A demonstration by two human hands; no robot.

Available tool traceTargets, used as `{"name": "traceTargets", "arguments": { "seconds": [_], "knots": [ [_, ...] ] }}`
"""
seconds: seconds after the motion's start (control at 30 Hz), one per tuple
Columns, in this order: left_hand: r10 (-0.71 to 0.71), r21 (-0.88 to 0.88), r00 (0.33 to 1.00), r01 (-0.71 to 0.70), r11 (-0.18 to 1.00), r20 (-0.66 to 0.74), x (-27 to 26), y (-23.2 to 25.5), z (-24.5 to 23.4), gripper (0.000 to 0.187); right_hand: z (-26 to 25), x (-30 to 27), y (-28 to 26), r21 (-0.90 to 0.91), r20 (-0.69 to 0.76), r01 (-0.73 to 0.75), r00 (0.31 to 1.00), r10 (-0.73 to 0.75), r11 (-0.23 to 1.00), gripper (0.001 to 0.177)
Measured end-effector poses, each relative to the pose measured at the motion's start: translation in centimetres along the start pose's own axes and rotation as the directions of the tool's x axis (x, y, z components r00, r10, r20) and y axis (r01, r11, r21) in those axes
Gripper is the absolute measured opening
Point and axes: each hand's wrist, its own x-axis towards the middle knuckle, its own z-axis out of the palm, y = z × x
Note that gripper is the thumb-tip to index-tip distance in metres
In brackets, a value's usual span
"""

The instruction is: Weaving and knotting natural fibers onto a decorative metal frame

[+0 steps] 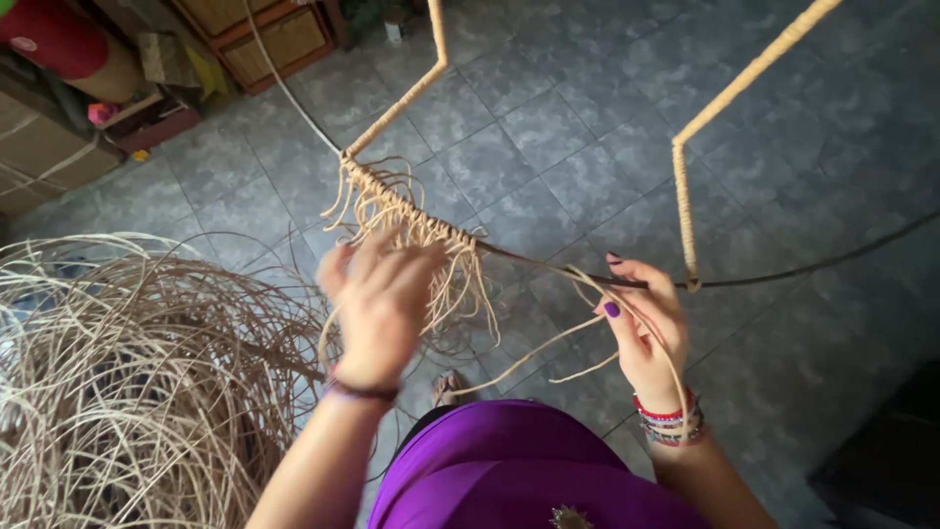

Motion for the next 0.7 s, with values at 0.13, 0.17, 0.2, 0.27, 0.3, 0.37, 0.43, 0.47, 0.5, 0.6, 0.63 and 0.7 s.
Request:
{"name": "traceTargets", "arguments": {
  "seconds": [0.13, 0.17, 0.2, 0.27, 0.3, 0.37, 0.43, 0.47, 0.5, 0.6, 0.63, 0.7],
  "knots": [
    [-0.048, 0.281, 0.998, 0.032, 0.959, 0.048, -0.4, 2.6, 0.0, 0.02, -0.2, 0.2, 0.2, 0.116, -0.009, 0.01, 1.0, -0.009, 0.993, 0.019],
    [0.028, 0.239, 0.991, -0.059, 0.969, 0.131, -0.4, 3.7, 1.2, 0.025, -0.4, 0.2, 0.1, 0.117, 0.011, -0.005, 1.0, 0.003, 0.993, 0.016],
    [0.028, 0.24, 0.991, -0.059, 0.969, 0.131, 0.7, 4.6, 3.2, 0.025, -0.6, 0.2, 0.1, 0.118, 0.011, -0.004, 1.0, 0.003, 0.993, 0.016],
    [0.091, 0.082, 0.988, -0.102, 0.991, 0.127, 2.9, 6.3, 7.2, 0.034, -1.0, 0.3, 0.2, 0.098, 0.012, -0.018, 1.0, 0.017, 0.995, 0.019],
    [0.093, 0.081, 0.987, -0.104, 0.991, 0.127, 2.6, 5.5, 8.4, 0.034, -1.0, 0.5, 0.1, 0.099, 0.01, -0.018, 1.0, 0.017, 0.995, 0.019],
    [0.231, -0.048, 0.972, -0.228, 0.972, 0.053, 2.1, 4.2, 11.0, 0.022, -1.6, 0.9, -0.2, 0.102, 0.04, -0.055, 0.998, 0.051, 0.993, 0.036],
    [0.163, -0.013, 0.987, -0.162, 0.987, 0.014, -0.4, 0.7, 7.2, 0.023, -1.6, 0.9, 0.8, 0.117, 0.021, -0.001, 1.0, -0.002, 0.993, 0.02],
    [0.089, 0.008, 0.996, -0.089, 0.996, -0.012, -2.1, -0.8, 5.2, 0.024, -1.7, 0.3, 1.1, 0.13, 0.004, 0.035, 0.999, -0.036, 0.991, 0.019],
    [0.088, 0.007, 0.996, -0.088, 0.996, -0.009, -2.5, -0.7, 3.6, 0.024, -1.8, 0.1, 1.8, 0.129, 0.004, 0.033, 0.999, -0.033, 0.991, 0.019],
    [-0.134, 0.31, 0.985, 0.162, 0.937, -0.111, -1.1, 1.3, -0.3, 0.027, -1.9, 0.0, 3.3, 0.155, -0.012, 0.032, 0.999, -0.03, 0.987, 0.02],
    [-0.061, 0.219, 0.998, 0.059, 0.974, 0.005, 0.7, 3.4, -0.9, 0.033, -2.1, 0.0, 3.2, 0.171, -0.012, 0.013, 1.0, -0.012, 0.985, 0.02],
    [0.023, 0.12, 0.993, -0.037, 0.992, 0.112, 2.7, 6.0, 1.8, 0.04, -2.2, 0.2, 3.4, 0.19, -0.012, -0.001, 1.0, 0.003, 0.982, 0.021]
  ]
}}
